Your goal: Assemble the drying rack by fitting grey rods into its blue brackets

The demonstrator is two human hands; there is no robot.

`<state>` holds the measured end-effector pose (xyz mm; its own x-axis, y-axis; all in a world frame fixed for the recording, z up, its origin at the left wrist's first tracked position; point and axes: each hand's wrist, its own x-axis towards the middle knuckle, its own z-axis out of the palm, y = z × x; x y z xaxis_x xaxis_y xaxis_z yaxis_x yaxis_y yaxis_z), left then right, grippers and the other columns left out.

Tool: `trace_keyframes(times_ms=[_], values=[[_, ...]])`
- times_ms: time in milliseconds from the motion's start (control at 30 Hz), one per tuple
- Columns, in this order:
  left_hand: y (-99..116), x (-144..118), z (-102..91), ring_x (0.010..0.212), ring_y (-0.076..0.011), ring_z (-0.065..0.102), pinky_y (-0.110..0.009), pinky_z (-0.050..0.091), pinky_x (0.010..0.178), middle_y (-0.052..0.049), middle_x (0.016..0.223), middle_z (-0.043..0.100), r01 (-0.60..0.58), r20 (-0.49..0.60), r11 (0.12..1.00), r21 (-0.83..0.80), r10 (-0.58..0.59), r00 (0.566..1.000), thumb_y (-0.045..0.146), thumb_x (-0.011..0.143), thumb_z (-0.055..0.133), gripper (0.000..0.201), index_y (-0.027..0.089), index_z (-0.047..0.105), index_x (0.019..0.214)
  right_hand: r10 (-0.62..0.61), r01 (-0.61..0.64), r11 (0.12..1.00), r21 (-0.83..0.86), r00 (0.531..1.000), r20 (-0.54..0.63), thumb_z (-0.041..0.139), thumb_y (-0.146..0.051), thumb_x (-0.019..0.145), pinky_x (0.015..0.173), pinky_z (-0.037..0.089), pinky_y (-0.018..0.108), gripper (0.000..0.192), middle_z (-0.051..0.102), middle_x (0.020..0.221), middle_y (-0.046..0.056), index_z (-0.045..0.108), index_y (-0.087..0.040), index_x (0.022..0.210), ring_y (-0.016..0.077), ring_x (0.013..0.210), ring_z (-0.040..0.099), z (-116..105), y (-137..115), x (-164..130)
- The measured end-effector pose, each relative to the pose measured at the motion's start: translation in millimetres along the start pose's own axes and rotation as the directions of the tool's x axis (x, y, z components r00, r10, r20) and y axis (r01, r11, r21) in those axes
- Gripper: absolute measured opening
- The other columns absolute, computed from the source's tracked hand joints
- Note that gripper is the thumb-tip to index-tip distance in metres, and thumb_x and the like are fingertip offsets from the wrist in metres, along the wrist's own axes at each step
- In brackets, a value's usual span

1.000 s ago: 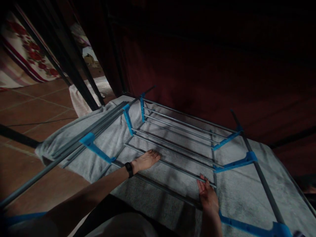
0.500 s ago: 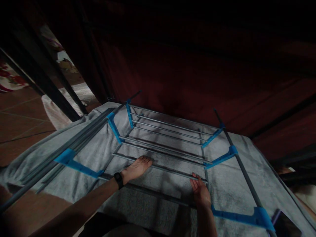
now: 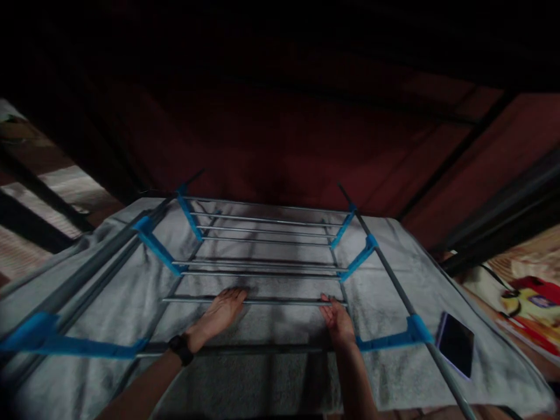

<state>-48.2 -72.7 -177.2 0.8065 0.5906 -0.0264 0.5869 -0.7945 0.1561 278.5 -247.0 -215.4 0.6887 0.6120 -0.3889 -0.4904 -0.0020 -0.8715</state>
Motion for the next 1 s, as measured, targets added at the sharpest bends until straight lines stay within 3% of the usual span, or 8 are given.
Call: trace_keyframes(times_ms=[133,500,633,833,1000], values=[[-4.2,2.5,-0.2,0.114,-0.0288,0.068,-0.045,0.05,0.103,-0.014,0.119,0.073,0.005,0.009,0.999,-0.041,-0.004,1.0,0.013,0.096,0.039,0.038,0.018,0.062,0.126,0.067,-0.06,0.994,0.09,0.995,-0.077,0.068,-0.027,0.076,0.089,0.061,0.037,0.012,0.075,0.093,0.007,0.062,-0.025,0.087,0.0243,0.099,0.072,4.0,-0.1,-0.3],[-14.1,7.7,-4.6,0.122,-0.0282,0.066,-0.042,0.049,0.109,-0.016,0.13,0.07,0.03,0.11,0.998,-0.048,-0.025,0.994,0.023,0.099,0.039,0.038,0.015,0.061,0.13,0.126,-0.097,0.964,0.249,0.987,-0.102,0.067,-0.016,0.077,0.081,0.061,0.03,0.011,0.076,0.087,0.005,0.059,-0.022,0.081,0.0195,0.087,0.073,10.7,-3.6,-5.2],[-20.7,8.7,-9.7,0.121,-0.0263,0.068,-0.039,0.05,0.107,-0.014,0.132,0.071,0.054,0.171,0.997,-0.051,-0.044,0.984,0.03,0.102,0.04,0.038,0.018,0.061,0.131,0.13,-0.095,0.957,0.273,0.985,-0.115,0.066,-0.015,0.079,0.073,0.061,0.026,0.009,0.075,0.085,0.005,0.06,-0.021,0.081,0.0184,0.08,0.073,13.4,-5.5,-7.0],[-20.2,7.3,-19.2,0.12,-0.0295,0.07,-0.04,0.053,0.101,-0.016,0.132,0.071,0.192,0.241,0.981,-0.003,-0.186,0.953,0.032,0.103,0.043,0.042,0.015,0.055,0.139,0.148,-0.115,0.954,0.276,0.984,-0.1,0.068,-0.016,0.082,0.072,0.061,0.027,0.009,0.075,0.082,0.004,0.061,-0.022,0.084,0.019,0.078,0.072,14.0,-6.9,-7.8],[-19.0,7.7,-17.5,0.122,-0.0299,0.068,-0.04,0.052,0.103,-0.017,0.131,0.071,0.193,0.229,0.98,-0.052,-0.176,0.957,0.032,0.101,0.048,0.042,0.013,0.056,0.138,0.16,-0.127,0.952,0.279,0.982,-0.098,0.065,-0.014,0.083,0.074,0.062,0.027,0.01,0.075,0.083,0.004,0.06,-0.022,0.083,0.0181,0.082,0.072,12.1,-6.3,-7.4]])
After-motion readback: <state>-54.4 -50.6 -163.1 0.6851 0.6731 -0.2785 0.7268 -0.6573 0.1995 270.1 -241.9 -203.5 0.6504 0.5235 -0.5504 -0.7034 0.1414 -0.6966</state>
